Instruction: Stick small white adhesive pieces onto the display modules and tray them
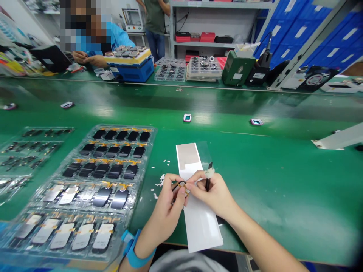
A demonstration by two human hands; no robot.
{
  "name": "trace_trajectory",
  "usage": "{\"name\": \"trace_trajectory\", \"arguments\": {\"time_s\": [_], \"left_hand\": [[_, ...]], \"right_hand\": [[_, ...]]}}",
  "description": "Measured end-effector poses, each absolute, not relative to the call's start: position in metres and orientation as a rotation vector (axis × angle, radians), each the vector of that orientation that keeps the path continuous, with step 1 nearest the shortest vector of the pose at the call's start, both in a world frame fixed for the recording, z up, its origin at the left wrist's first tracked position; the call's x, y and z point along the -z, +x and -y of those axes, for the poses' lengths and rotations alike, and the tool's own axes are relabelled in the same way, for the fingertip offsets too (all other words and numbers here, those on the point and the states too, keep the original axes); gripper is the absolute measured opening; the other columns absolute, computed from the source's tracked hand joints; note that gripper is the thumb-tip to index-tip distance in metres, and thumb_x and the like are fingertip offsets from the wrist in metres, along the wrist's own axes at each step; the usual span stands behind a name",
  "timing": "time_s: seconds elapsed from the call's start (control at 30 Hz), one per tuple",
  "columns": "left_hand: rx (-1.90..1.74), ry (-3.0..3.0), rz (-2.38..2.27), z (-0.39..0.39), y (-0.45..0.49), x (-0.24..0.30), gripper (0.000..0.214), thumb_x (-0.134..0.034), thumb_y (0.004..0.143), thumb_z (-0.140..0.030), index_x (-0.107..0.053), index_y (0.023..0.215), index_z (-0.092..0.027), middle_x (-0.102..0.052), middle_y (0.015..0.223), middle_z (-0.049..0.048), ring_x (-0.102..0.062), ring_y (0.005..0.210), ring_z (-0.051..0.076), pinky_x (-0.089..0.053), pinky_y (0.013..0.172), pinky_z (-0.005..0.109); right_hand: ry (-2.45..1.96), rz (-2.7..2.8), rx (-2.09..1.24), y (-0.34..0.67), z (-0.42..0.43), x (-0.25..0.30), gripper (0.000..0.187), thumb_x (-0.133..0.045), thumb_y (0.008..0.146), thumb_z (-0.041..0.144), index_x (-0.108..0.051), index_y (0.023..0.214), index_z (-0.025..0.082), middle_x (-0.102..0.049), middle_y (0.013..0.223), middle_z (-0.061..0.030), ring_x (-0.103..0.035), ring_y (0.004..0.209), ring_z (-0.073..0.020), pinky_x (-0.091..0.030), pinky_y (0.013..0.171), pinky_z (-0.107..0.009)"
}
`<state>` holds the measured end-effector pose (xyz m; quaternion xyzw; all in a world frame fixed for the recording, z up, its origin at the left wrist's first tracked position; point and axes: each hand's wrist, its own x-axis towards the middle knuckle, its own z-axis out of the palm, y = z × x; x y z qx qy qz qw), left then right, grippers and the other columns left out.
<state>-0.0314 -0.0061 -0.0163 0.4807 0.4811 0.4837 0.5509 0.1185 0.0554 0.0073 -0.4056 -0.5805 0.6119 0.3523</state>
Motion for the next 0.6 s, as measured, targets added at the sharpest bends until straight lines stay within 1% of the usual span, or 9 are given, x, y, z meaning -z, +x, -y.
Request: {"name": "trace_trajectory", "arguments": {"time_s": [0.3, 0.37, 0.43, 0.47, 0.53, 0.6], "left_hand": [[-1.104, 1.117, -1.121, 0.006, -0.033, 0.015, 0.016, -0.047, 0.103, -0.040, -0.040, 0.106, -0.025, -0.047, 0.072, -0.0055, -0.042, 0.064, 0.011, -0.034, 0.057, 0.022], [-1.107, 1.124, -1.119, 0.005, -0.032, 0.016, 0.016, -0.047, 0.103, -0.039, -0.040, 0.106, -0.025, -0.046, 0.072, -0.0060, -0.041, 0.064, 0.011, -0.035, 0.058, 0.022], [-1.112, 1.128, -1.128, 0.004, -0.031, 0.016, 0.016, -0.047, 0.103, -0.039, -0.040, 0.105, -0.025, -0.045, 0.072, -0.0064, -0.041, 0.063, 0.011, -0.035, 0.057, 0.022], [-1.112, 1.135, -1.135, 0.003, -0.031, 0.016, 0.016, -0.047, 0.103, -0.039, -0.040, 0.105, -0.025, -0.046, 0.071, -0.0065, -0.041, 0.063, 0.011, -0.034, 0.057, 0.022], [-1.108, 1.163, -1.150, 0.003, -0.031, 0.014, 0.014, -0.044, 0.103, -0.038, -0.040, 0.103, -0.024, -0.048, 0.070, -0.0062, -0.043, 0.061, 0.011, -0.036, 0.056, 0.023], [-1.101, 1.218, -1.189, 0.003, -0.033, 0.011, 0.013, -0.040, 0.105, -0.036, -0.041, 0.100, -0.024, -0.053, 0.072, -0.0048, -0.048, 0.062, 0.013, -0.040, 0.060, 0.025]], "right_hand": [[-1.053, 1.468, -1.622, 0.118, -0.055, -0.005, 0.024, -0.071, 0.077, 0.039, -0.062, 0.069, 0.019, -0.024, 0.045, 0.0132, -0.019, 0.043, -0.0065, -0.016, 0.046, -0.026], [-1.050, 1.474, -1.631, 0.118, -0.055, -0.004, 0.026, -0.072, 0.077, 0.041, -0.063, 0.068, 0.019, -0.023, 0.045, 0.0130, -0.018, 0.043, -0.0067, -0.015, 0.046, -0.026], [-1.052, 1.490, -1.635, 0.118, -0.055, -0.003, 0.030, -0.072, 0.079, 0.046, -0.064, 0.069, 0.019, -0.026, 0.045, 0.0118, -0.020, 0.044, -0.0074, -0.018, 0.046, -0.026], [-1.050, 1.496, -1.634, 0.119, -0.056, -0.003, 0.032, -0.070, 0.081, 0.049, -0.065, 0.070, 0.019, -0.030, 0.046, 0.0104, -0.023, 0.044, -0.0082, -0.021, 0.047, -0.026], [-1.043, 1.497, -1.612, 0.122, -0.058, -0.004, 0.039, -0.063, 0.086, 0.056, -0.067, 0.072, 0.020, -0.041, 0.053, 0.0056, -0.036, 0.050, -0.0111, -0.032, 0.052, -0.027], [-1.045, 1.468, -1.481, 0.130, -0.062, -0.006, 0.044, -0.055, 0.091, 0.059, -0.068, 0.074, 0.020, -0.054, 0.071, -0.0005, -0.051, 0.067, -0.0155, -0.042, 0.066, -0.030]]}}
